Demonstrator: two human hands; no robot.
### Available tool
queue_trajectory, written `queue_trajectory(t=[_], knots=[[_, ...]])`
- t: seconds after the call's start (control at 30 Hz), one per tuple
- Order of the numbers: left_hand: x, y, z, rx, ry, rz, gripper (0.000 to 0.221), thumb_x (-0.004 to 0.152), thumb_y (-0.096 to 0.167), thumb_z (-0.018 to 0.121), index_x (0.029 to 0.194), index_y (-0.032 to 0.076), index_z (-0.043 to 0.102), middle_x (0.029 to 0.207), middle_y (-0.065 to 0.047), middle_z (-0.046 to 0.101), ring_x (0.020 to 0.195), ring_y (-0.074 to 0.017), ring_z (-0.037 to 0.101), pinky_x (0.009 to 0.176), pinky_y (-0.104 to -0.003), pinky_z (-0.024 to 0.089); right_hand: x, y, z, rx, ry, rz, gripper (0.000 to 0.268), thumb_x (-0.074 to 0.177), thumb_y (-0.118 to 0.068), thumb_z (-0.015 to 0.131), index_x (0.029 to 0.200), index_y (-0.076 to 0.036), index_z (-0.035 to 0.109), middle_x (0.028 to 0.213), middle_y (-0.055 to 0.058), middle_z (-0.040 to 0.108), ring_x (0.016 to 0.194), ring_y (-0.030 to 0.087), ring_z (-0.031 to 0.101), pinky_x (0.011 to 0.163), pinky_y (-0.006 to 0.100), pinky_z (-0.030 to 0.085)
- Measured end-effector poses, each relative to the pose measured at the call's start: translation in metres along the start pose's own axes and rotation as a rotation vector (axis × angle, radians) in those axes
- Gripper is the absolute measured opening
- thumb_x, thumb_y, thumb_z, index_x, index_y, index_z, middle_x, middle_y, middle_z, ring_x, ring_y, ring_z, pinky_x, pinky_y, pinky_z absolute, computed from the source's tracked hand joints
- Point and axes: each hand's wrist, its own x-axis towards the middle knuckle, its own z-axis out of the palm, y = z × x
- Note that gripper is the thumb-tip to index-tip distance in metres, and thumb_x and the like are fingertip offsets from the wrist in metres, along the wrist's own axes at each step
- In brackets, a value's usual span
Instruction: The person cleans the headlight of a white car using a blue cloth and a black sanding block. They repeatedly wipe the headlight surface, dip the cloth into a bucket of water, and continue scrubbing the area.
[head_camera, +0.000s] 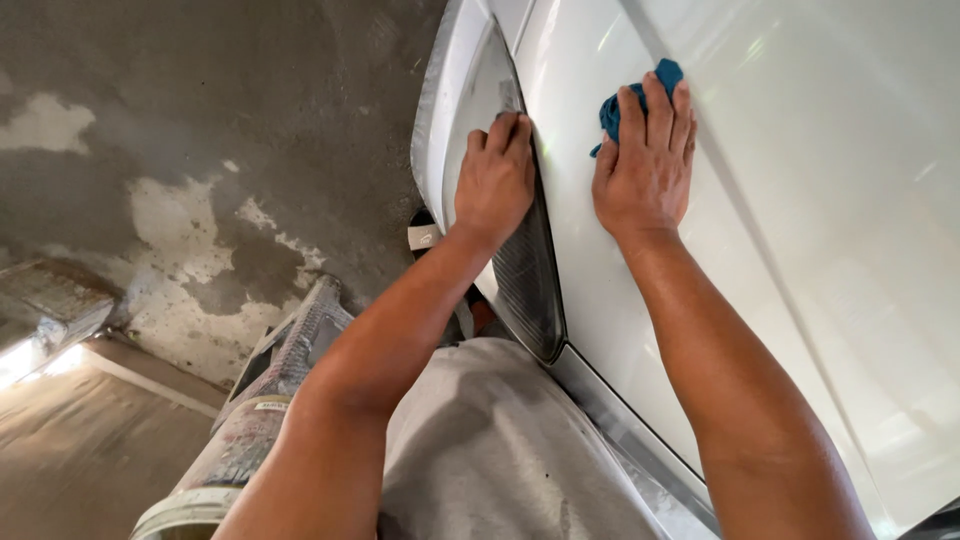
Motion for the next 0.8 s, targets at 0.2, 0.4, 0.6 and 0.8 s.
queue_trajectory(t=[0.2, 0.4, 0.6, 0.8], knots=[[0.032, -0.029, 0.018, 0.017, -0.047, -0.007, 0.041, 0.092, 0.009, 0.064, 0.133, 0.004, 0.063, 0.135, -0.011, 0.058, 0.106, -0.0367, 0.057, 0.095, -0.043, 0.052, -0.003, 0.000, 0.004, 0.007, -0.015, 0.007, 0.053, 0.106, -0.016, 0.061, 0.156, -0.005, 0.047, 0.167, 0.016, 0.033, 0.156, 0.046, 0.020, 0.127, 0.061, 0.021], [0.018, -0.012, 0.006, -0.009, -0.026, -0.076, 0.037, 0.093, 0.010, 0.064, 0.130, 0.004, 0.065, 0.134, -0.011, 0.060, 0.106, -0.0383, 0.057, 0.093, -0.045, 0.053, 0.002, 0.002, 0.006, -0.002, 0.012, -0.007, 0.053, 0.108, -0.016, 0.061, 0.157, -0.004, 0.046, 0.168, 0.017, 0.032, 0.157, 0.046, 0.020, 0.128, 0.060, 0.021], [0.018, -0.019, 0.005, 0.035, -0.123, -0.033, 0.043, 0.092, 0.008, 0.061, 0.133, -0.001, 0.062, 0.136, -0.015, 0.058, 0.101, -0.0354, 0.059, 0.093, -0.043, 0.054, -0.002, -0.001, 0.000, -0.001, -0.030, 0.006, 0.053, 0.107, -0.017, 0.061, 0.156, -0.005, 0.046, 0.166, 0.017, 0.032, 0.156, 0.046, 0.020, 0.127, 0.059, 0.020], [0.045, -0.036, 0.019, -0.050, -0.072, -0.161, 0.035, 0.098, 0.011, 0.059, 0.131, 0.002, 0.065, 0.136, -0.013, 0.060, 0.107, -0.0382, 0.060, 0.092, -0.043, 0.056, -0.008, -0.001, 0.002, -0.010, -0.020, -0.013, 0.053, 0.108, -0.017, 0.060, 0.157, -0.005, 0.045, 0.168, 0.016, 0.032, 0.157, 0.045, 0.020, 0.129, 0.060, 0.021]])
